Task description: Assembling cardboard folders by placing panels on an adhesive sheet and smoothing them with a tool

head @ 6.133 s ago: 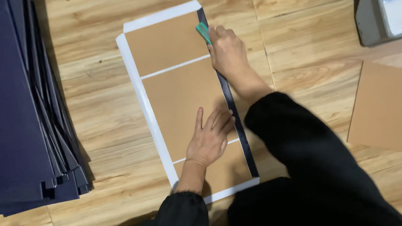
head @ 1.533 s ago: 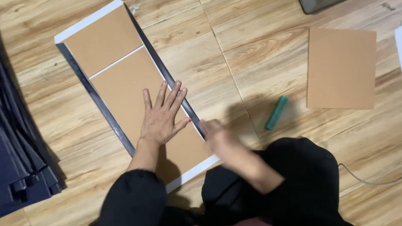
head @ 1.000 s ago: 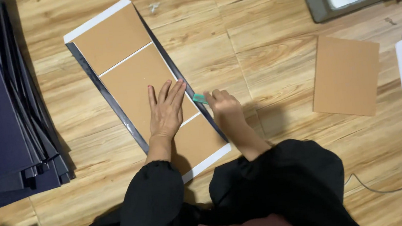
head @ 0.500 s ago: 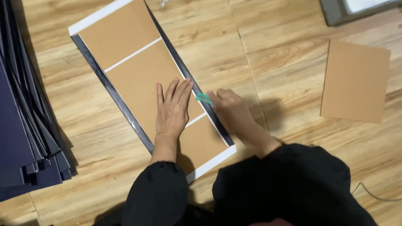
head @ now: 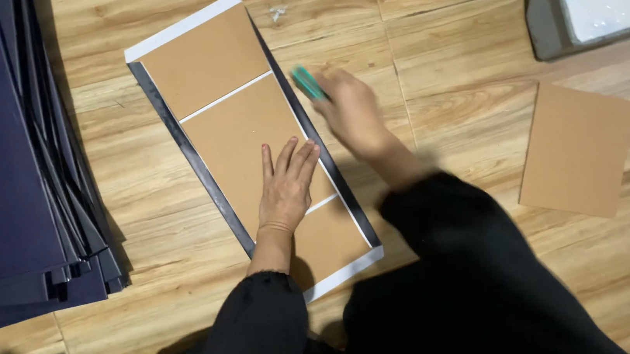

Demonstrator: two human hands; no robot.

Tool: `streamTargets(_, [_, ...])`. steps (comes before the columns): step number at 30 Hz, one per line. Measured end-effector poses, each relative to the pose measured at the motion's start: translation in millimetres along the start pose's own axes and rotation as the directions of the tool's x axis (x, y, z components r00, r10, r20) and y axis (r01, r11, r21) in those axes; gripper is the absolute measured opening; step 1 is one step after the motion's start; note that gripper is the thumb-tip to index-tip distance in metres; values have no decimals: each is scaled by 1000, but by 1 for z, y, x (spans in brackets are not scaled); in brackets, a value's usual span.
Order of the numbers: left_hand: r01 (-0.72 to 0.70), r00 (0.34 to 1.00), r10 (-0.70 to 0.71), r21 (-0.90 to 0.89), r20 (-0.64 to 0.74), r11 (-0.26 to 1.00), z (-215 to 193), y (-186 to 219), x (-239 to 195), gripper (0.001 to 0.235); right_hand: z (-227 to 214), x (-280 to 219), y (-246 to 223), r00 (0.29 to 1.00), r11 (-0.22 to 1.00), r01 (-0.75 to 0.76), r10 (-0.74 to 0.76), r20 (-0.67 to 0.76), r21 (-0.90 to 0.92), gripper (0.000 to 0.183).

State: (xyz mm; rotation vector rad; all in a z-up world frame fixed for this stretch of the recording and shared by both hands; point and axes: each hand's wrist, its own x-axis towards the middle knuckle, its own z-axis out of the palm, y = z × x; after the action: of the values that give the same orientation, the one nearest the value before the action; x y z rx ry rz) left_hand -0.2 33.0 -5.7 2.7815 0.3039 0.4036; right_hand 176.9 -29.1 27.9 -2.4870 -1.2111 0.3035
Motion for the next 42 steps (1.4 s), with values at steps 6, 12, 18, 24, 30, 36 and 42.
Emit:
streamTargets(6, [-12,999,11,46,34,999,0,0,-3,35,47,2,-17,901,844,190,-353,-253,-502,30])
streamTargets(12, [-41,999,41,29,-25,999,10,-7,2,32,-1,23,-18,918,937,341,-313,245,-81,30])
streamTargets(18, [-20,1000,20,33,-4,999,16,-7,1,43,15,68,-32,966,962,182,-214,-143,-205,22])
streamTargets(24, [-6,998,1,81,67,997,3,-2,2,48,7,81,-33,969,961,248,-244,44,-122,28])
streamTargets(30, [-109,993,95,220,71,970,0,-4,-4,50,29,92,-37,912,929,295,-343,-225,-223,44])
streamTargets(36, [-141,984,102,275,149,951,11,-8,-4,55,44,145,-31,954,981,148,-175,-243,-123,29])
streamTargets(42, [-129,989,103,271,111,954,7,-6,-2,54,17,158,-28,945,935,325,-326,18,-143,16])
